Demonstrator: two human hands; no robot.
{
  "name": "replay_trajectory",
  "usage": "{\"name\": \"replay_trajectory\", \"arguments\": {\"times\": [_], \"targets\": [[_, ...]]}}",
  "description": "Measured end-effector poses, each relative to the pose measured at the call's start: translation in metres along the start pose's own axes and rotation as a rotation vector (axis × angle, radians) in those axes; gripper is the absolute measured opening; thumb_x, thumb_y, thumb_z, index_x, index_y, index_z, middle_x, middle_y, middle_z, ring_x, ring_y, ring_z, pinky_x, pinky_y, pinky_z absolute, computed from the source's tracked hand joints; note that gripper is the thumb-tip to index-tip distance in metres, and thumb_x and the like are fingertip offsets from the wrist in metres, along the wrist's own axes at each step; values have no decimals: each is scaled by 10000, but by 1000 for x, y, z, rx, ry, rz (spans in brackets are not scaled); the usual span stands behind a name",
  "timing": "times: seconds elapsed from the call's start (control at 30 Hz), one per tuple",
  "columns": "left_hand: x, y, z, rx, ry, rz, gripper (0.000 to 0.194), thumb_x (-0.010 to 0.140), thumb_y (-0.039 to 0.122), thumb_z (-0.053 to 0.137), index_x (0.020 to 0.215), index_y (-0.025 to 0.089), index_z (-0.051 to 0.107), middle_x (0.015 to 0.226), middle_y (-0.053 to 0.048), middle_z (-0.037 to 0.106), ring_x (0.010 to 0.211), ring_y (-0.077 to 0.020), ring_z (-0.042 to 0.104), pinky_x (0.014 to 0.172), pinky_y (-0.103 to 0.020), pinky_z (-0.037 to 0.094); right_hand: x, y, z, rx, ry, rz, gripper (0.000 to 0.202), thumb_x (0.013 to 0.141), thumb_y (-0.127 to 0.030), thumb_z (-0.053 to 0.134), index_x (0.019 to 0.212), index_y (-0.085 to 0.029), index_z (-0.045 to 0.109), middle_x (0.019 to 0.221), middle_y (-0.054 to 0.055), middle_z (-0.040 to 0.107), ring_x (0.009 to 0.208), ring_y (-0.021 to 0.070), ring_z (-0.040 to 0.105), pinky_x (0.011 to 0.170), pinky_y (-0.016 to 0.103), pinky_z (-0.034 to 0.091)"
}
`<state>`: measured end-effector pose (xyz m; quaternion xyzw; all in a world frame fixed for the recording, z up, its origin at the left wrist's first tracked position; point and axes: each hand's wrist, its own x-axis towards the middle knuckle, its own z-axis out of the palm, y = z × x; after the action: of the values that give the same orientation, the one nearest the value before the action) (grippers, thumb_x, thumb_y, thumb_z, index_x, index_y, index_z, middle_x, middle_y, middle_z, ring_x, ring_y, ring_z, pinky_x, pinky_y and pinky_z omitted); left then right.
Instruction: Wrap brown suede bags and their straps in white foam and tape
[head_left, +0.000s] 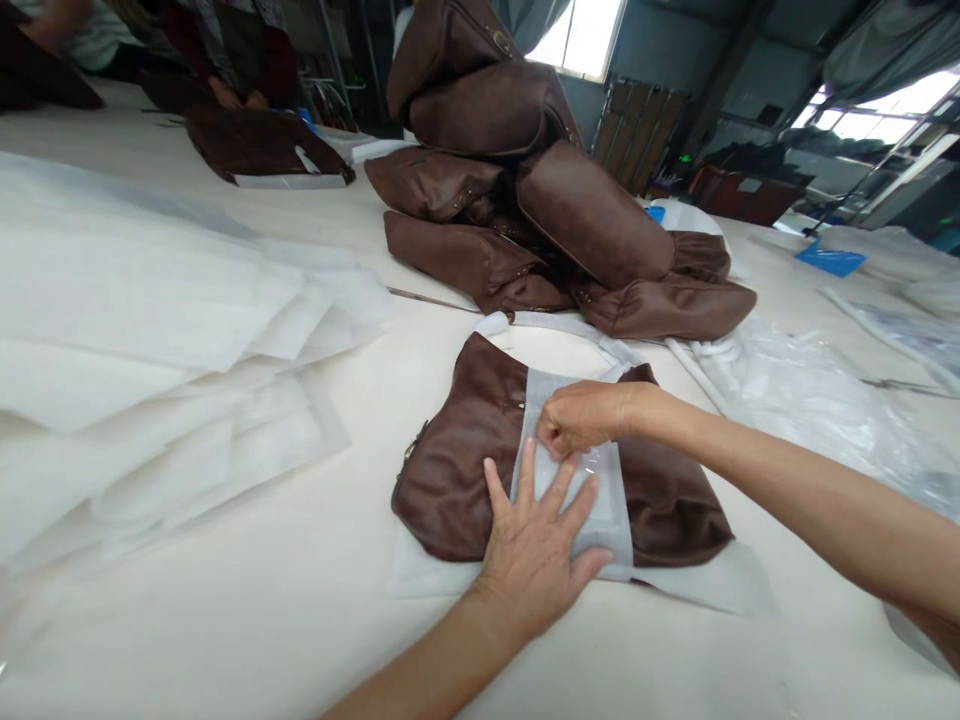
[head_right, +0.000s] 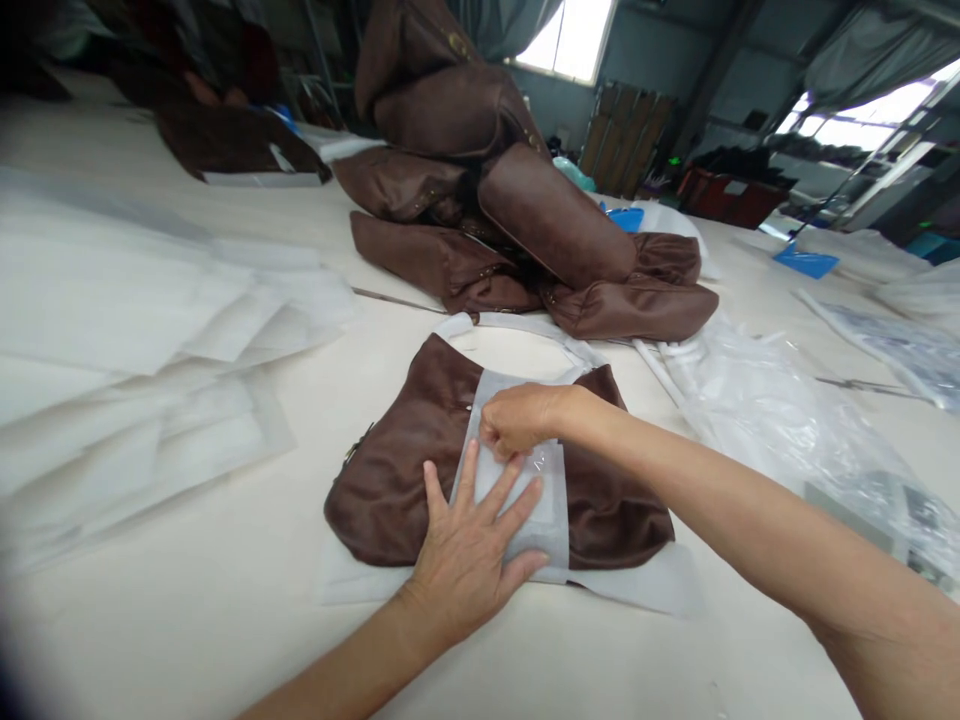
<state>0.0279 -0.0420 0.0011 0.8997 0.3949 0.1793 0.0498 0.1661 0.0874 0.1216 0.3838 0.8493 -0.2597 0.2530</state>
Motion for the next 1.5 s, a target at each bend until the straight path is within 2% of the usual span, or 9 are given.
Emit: {"name": "replay_trajectory", "arguments": {"times": [0.4, 0.5, 0.73, 0.87, 1.0, 1.1, 1.23, 1.37, 1.5], "targets": [[2, 0, -2, 66, -51, 13, 679, 892, 597, 528, 1495, 322, 383, 1606, -76, 291, 1457, -516, 37, 995, -886, 36, 26, 0, 1, -280, 284, 99, 277, 585, -369, 876, 708, -161, 741, 805, 108, 740, 888, 304, 681, 766, 342, 436], [2, -1, -4, 69, -60, 20, 672, 909, 605, 488, 1508, 330, 357, 1615, -62, 272, 1456, -520, 22, 991, -889, 58, 9, 18, -4, -176, 305, 179, 346, 691, -500, 802, 769, -169, 740, 801, 96, 733, 861, 276, 679, 747, 321, 432], [0, -3, 0, 60, -42, 32, 684, 908, 588, 509, 1520, 351, 318, 1625, -42, 245, 1468, -505, 13, 1011, -878, 64, -46, -2, 85, -95, 1110, 273, 450, 1040, -382, 325, 1316, -158, 601, 1362, 157, 597, 1310, 279, 491, 1075, 434, 357], [2, -8, -10, 46, -126, 60, 711, 923, 528, 519, 1542, 277, 277, 1629, -73, 208, 1472, -500, 17, 1024, -857, 157, -36, -14, 139, -25, 949, 238, 589, 1021, -505, 309, 1517, -192, 366, 1570, 116, 357, 1475, 317, 261, 1170, 613, 195], [10, -16, -49, 10, -305, 66, 611, 970, 477, 460, 1531, 300, 298, 1609, -74, 250, 1469, -441, 185, 1030, -755, 339, -48, -14, 133, 134, 831, 207, 638, 1020, -554, 225, 1546, -200, 296, 1608, 97, 249, 1494, 294, 216, 1178, 598, 225], [20, -27, -72, 55, -228, 54, 469, 1021, 422, 350, 1478, 333, 402, 1555, -47, 385, 1457, -356, 292, 1070, -684, 359, -64, -11, 129, 104, 912, 252, 625, 1024, -537, 245, 1557, -213, 263, 1620, 81, 215, 1507, 274, 172, 1191, 568, 222], [32, -50, -59, 201, -29, 65, 537, 1012, 454, 372, 1521, 291, 319, 1596, -49, 304, 1496, -336, 185, 1150, -677, 217, -57, 0, 150, -16, 1018, 390, 616, 1009, -513, 348, 1544, -209, 310, 1613, 101, 239, 1508, 321, 147, 1191, 631, 122], [36, -65, -36, 189, -155, 59, 582, 1001, 468, 391, 1534, 259, 283, 1600, -68, 285, 1486, -338, 221, 1143, -670, 233, -46, 10, 165, 89, 909, 368, 651, 990, -562, 356, 1533, -204, 334, 1598, 115, 279, 1494, 341, 196, 1171, 665, 147], [43, -79, -58, -47, -240, -24, 545, 1010, 521, 320, 1507, 298, 353, 1596, -49, 300, 1487, -284, 235, 1180, -574, 235, -66, 20, 164, 376, 1048, 385, 624, 976, -565, 371, 1501, -228, 389, 1611, 82, 274, 1494, 287, 222, 1203, 564, 200]]}}
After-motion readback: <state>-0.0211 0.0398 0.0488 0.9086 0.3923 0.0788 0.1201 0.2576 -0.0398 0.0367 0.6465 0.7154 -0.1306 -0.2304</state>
